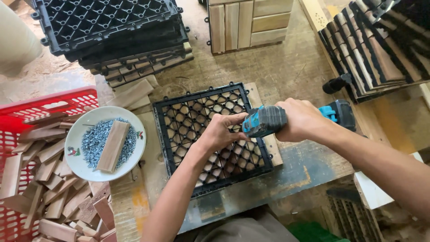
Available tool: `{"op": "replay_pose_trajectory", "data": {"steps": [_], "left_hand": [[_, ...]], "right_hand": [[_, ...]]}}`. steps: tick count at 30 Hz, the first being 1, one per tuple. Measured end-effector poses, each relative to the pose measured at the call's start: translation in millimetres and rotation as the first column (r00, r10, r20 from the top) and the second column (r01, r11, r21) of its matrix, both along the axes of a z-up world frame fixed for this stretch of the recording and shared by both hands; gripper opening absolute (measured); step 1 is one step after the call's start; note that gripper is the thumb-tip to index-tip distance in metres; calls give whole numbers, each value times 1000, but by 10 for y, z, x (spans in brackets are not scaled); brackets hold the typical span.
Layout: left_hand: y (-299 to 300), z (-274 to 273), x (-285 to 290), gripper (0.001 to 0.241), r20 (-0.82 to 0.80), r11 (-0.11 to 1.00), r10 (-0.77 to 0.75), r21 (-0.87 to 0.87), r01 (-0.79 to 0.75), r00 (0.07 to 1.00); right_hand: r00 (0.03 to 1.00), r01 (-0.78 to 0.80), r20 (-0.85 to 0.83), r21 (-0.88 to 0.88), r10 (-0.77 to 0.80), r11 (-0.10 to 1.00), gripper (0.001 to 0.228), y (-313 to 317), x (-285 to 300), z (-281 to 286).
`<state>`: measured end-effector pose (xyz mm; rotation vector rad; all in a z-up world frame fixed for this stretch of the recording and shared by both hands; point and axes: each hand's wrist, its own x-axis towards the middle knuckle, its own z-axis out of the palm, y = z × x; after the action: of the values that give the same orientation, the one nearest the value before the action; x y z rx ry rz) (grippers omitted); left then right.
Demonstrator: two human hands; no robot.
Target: Assembling interlocking wooden deck tiles by fastening wooden slats to a plastic base using a power drill and screws.
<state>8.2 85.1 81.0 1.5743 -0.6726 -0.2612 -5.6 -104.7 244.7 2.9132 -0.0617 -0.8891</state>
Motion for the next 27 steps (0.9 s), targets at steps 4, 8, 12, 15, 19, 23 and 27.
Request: {"op": "replay_pose_trajectory", "data": {"steps": [4, 8, 12, 15, 19, 23, 27], "left_hand": [[38, -30, -24, 68, 43, 998, 47, 29, -49, 998], [107, 41, -311, 60, 127, 982, 156, 86, -167, 980], [997, 198, -487, 38, 242, 846, 490, 99, -524, 837], [2038, 45, -593, 24, 415, 461, 736, 272, -845, 535], [2933, -381, -553, 17, 414, -161, 859, 778, -608, 302], [2925, -340, -536, 10, 274, -58, 909, 830, -555, 314], [2988, -349, -547, 12, 260, -44, 898, 856, -516, 356]], "right_hand": [[991, -130, 28, -60, 132, 990, 33, 73, -5, 31], [981, -188, 28, -54, 190, 981, 33, 187, -188, 204], [985, -164, 61, 4, 164, 986, 29, -212, -531, -65], [952, -92, 305, 214, 23, 973, 79, -650, -1015, -526], [887, -85, 265, 899, -379, 430, 34, -695, -1663, -1020], [882, -25, 136, 970, -451, 244, 30, -559, -1890, -1310], [876, 85, 61, 957, -479, 276, 42, -513, -2116, -1505]]}}
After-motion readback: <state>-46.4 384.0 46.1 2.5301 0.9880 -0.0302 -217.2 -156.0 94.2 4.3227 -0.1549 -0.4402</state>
